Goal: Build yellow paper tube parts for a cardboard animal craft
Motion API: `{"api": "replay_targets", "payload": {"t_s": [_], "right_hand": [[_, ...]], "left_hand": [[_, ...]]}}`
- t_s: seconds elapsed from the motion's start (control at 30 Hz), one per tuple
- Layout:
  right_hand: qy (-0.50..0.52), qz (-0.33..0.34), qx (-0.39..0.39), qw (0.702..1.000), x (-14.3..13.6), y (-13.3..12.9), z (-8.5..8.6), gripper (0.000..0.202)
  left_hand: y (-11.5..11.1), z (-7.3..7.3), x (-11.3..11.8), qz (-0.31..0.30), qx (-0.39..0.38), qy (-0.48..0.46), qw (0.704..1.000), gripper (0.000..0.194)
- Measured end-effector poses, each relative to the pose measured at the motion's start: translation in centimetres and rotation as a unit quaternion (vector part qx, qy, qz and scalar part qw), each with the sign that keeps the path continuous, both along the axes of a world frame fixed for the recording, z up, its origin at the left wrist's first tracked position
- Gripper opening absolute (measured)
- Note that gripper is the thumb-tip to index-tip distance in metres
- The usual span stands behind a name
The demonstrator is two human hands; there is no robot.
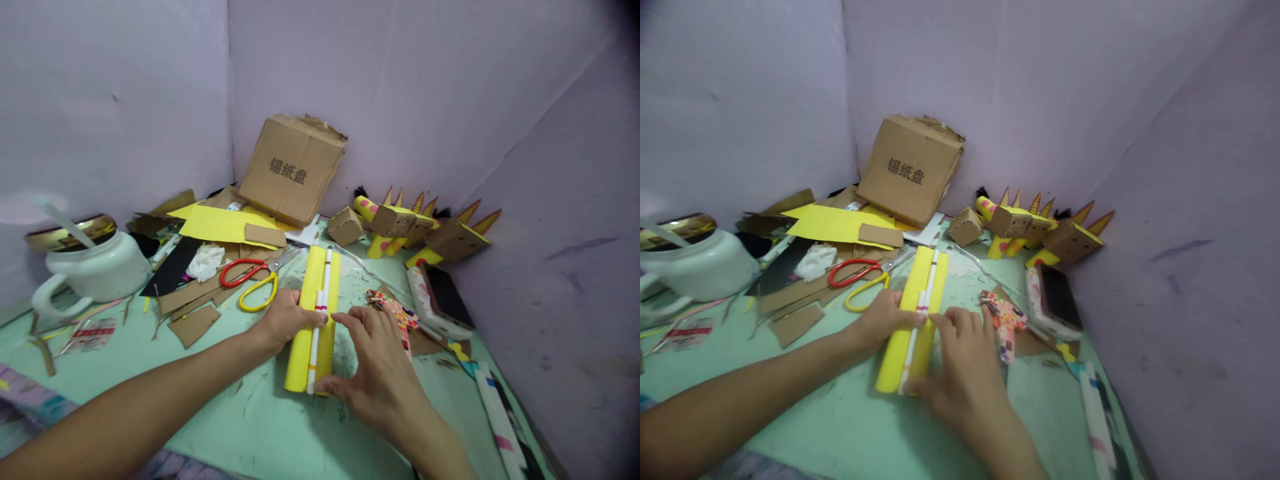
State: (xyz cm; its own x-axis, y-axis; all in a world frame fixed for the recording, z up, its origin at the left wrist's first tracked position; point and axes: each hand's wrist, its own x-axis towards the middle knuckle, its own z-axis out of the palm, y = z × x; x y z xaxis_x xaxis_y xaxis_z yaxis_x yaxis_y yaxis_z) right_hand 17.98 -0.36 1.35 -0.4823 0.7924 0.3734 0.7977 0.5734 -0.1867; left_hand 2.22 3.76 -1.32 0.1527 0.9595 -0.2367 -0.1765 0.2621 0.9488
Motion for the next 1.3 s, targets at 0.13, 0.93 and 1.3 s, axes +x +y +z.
{"api": "replay_targets", "payload": {"t_s": [0.13,0.93,1.3], "right_hand": [[0.026,0.003,-0.042,0.999,0.0,0.2,-0.5,0.054],[0.622,-0.054,-0.447,0.641,-0.2,2.6,-3.2,0.023],[0.640,-0.077,-0.446,0.621,0.5,3.7,-3.7,0.024]], "left_hand": [[0.1,0.0,0.0,0.002,-0.003,-0.002,1.000,0.023],[-2.2,0.0,1.7,-0.101,-0.031,0.048,0.993,0.023],[-1.4,0.2,0.8,-0.232,-0.039,-0.002,0.972,0.044]]}}
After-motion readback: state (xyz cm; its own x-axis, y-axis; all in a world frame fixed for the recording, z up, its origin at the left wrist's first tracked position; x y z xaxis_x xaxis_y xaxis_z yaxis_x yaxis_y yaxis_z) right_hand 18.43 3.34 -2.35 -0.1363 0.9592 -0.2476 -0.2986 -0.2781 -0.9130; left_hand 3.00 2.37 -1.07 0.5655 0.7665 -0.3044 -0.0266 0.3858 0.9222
